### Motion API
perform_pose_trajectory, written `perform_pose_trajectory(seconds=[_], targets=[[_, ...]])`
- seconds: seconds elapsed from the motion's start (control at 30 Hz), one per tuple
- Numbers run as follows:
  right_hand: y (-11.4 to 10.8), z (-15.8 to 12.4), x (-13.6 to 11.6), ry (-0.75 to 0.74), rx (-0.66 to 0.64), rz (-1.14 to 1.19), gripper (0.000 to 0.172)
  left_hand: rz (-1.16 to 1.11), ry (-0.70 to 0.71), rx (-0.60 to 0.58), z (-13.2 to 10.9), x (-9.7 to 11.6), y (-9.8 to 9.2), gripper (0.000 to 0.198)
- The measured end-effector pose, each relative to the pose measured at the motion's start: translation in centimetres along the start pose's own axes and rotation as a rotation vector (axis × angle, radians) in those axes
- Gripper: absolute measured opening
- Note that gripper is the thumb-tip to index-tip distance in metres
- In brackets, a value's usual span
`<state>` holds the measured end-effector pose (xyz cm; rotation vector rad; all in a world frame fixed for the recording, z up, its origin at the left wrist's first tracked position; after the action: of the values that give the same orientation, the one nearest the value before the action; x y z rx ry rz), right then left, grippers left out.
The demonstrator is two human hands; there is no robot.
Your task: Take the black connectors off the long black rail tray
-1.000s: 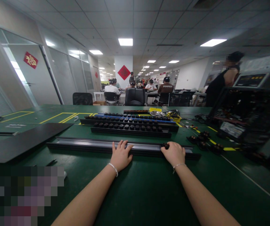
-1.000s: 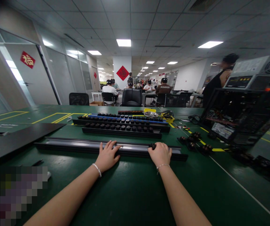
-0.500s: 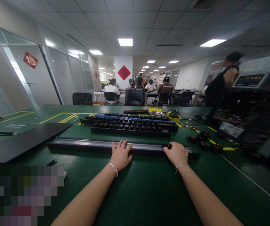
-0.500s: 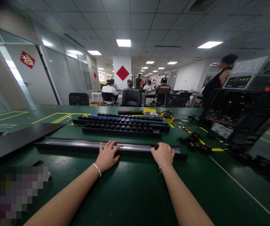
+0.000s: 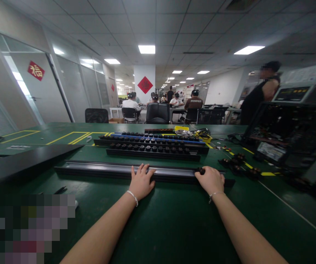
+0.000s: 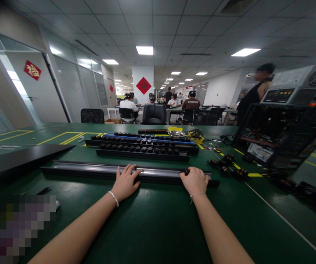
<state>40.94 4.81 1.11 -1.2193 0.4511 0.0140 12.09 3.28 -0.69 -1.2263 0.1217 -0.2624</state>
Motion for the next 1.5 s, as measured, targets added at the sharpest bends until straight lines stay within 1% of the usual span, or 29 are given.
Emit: perform_pose_trajectory(seconds=[0.33,0.87,1.1,1.5], targets=[[-0.2,0.3,0.6,0.022,-0.018,-0.020,0.033,-0.003,0.005,0.004,-0.1,0.0,-0.2,0.046],[-0.7,0.7,2.1,0.046,-0.009,-0.068,0.035,-0.001,0.016,0.020,-0.1,0.0,-0.1,0.046],[-0.9,0.7,2.4,0.047,-0.009,-0.076,0.037,-0.001,0.001,-0.008,-0.1,0.1,-0.2,0.047],[-1.1,0.8,2.8,0.053,-0.002,-0.086,0.035,-0.002,-0.001,0.003,-0.1,0.1,-0.3,0.046]])
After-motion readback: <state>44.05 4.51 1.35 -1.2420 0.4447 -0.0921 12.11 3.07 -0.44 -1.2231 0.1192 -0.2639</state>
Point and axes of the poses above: each hand's wrist, its own z-axis towards the middle knuckle, its own y-axis out of the palm, x = y × z, the point moved 8 cm from there along z, towards the middle knuckle, and after that the axes turned 2 degrees about -x, right-handed, at the moved point
